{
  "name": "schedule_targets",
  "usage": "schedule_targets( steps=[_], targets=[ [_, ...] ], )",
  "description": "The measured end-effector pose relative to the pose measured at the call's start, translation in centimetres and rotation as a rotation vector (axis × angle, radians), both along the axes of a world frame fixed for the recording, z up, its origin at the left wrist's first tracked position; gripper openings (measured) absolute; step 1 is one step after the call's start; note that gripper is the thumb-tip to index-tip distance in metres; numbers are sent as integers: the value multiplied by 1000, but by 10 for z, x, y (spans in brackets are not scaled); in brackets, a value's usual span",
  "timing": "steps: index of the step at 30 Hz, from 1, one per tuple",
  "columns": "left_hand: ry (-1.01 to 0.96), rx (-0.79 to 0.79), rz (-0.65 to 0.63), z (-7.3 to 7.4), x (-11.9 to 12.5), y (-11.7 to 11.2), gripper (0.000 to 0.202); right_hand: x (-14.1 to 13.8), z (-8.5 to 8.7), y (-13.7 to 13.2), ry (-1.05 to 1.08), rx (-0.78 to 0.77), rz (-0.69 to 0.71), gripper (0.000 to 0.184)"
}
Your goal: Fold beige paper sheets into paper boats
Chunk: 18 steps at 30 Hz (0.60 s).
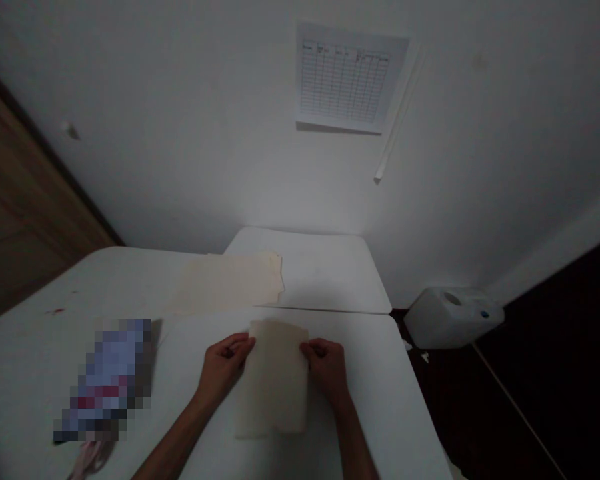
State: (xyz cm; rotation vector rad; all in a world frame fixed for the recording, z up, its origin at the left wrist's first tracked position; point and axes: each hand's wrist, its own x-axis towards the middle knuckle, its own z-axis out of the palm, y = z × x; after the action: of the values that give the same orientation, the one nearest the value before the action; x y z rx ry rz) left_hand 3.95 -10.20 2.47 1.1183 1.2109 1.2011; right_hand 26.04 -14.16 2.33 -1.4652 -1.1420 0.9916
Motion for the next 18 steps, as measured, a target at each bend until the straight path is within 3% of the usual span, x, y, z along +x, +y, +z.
schedule_targets(
  steps=[7,11,18],
  targets=[
    [71,-5,-90,-1,1,-1,32,3,2,1,68,-2,-68,45],
    [67,28,-54,-3,0,0,30,0,4,1,104,-20,-60,48],
    [59,25,19,6,0,-2,38,0,-1,1,131,-41,-8,50]
  ],
)
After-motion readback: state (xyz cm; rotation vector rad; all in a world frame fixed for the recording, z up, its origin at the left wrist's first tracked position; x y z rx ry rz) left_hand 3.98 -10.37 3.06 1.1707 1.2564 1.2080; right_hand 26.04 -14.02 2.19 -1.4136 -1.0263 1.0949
